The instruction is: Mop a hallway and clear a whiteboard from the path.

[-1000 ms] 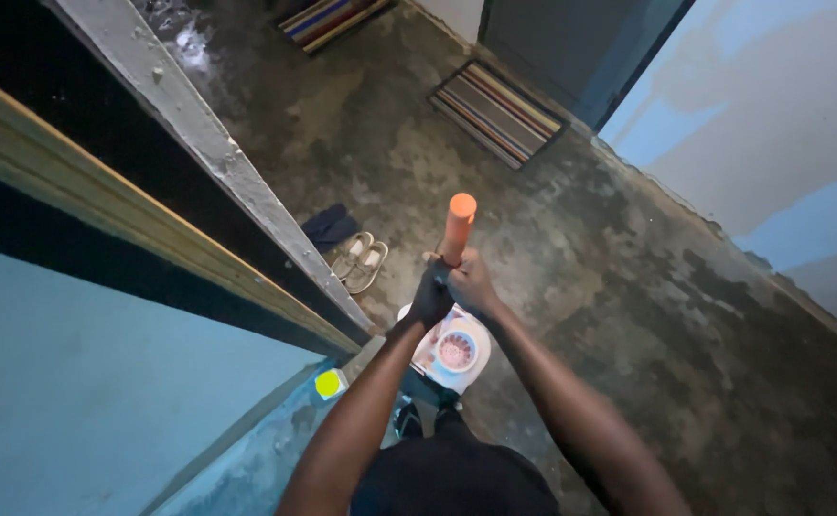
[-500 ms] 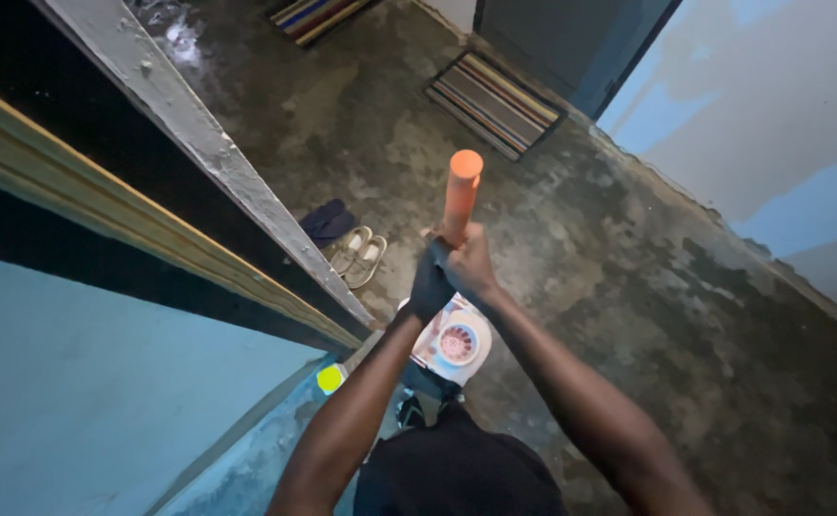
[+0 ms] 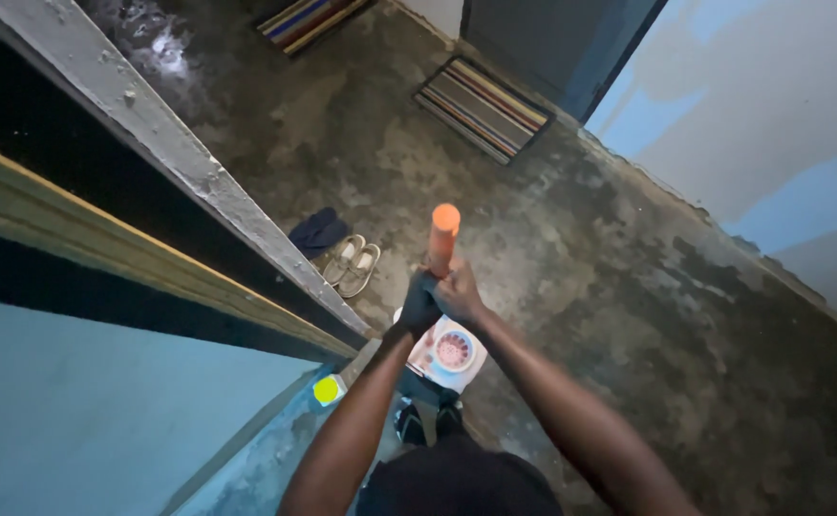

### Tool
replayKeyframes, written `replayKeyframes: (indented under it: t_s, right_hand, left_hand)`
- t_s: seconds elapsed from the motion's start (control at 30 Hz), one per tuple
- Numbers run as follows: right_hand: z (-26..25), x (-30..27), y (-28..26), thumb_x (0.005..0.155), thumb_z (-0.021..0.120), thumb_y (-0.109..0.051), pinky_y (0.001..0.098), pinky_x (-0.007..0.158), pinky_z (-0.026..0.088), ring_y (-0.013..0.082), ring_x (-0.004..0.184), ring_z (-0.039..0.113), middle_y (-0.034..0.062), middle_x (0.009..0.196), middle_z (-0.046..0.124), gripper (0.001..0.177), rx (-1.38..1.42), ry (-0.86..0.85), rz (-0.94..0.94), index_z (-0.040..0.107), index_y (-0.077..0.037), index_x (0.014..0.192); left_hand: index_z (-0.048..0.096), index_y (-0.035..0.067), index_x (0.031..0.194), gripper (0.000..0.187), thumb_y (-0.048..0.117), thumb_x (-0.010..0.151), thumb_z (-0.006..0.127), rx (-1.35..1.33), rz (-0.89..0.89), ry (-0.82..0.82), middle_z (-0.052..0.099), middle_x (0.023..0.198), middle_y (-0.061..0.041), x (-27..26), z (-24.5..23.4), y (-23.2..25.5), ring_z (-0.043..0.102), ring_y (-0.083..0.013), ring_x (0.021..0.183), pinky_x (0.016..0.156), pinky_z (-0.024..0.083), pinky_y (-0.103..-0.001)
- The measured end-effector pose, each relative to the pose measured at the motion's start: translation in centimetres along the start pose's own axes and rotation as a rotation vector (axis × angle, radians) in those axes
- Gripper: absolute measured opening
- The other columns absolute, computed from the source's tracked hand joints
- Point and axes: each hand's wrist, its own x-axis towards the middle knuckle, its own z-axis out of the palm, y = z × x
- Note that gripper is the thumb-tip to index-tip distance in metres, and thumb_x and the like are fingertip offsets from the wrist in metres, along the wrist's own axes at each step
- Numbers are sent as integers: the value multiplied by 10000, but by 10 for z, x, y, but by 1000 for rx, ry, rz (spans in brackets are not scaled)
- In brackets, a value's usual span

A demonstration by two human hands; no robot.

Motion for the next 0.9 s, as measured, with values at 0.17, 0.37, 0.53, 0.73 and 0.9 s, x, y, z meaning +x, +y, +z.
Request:
replayKeyframes:
  t_s: [0.17,0.37,0.53,0.73,0.9]
  right_hand:
    - [4,-18,20,854,652,-7,272,671,496,80,750,590,-20,763,597,68,46,16,238,599,-24,815]
    - [19,-18,23,835,664,-16,276,676,523,95,743,637,-4,768,668,25,56,66,304,656,-15,812]
    - [26,8,8,823,629,-7,282,719,538,96,774,647,0,775,661,38,-17,110,151,655,-1,850]
    - [25,56,-70,844,588,-11,265,536,472,61,638,577,0,724,613,56,99,126,196,633,-12,811]
    - [28,64,-96,944,727,-88,263,496,389,62,555,497,-29,631,539,266,139,173,141,571,-18,740]
  left_hand:
    - [651,37,1050,159,143,933,638,-806,-370,32,659,979,-47,-28,15,-73,658,-132,916,799,543,-288]
    - [645,36,1041,190,164,926,566,-1098,-586,104,667,964,-39,-27,6,-80,676,-137,897,812,564,-299]
    - [648,16,980,133,134,933,608,-568,-351,74,664,934,-48,-4,-15,-56,645,-124,889,752,540,-290]
    - [594,-17,1002,193,138,944,694,-209,-15,92,615,945,-63,42,-32,43,604,-130,884,737,502,-305]
    - [601,14,1062,222,145,905,688,-86,71,-3,667,979,-74,51,-41,82,646,-117,957,791,532,-311]
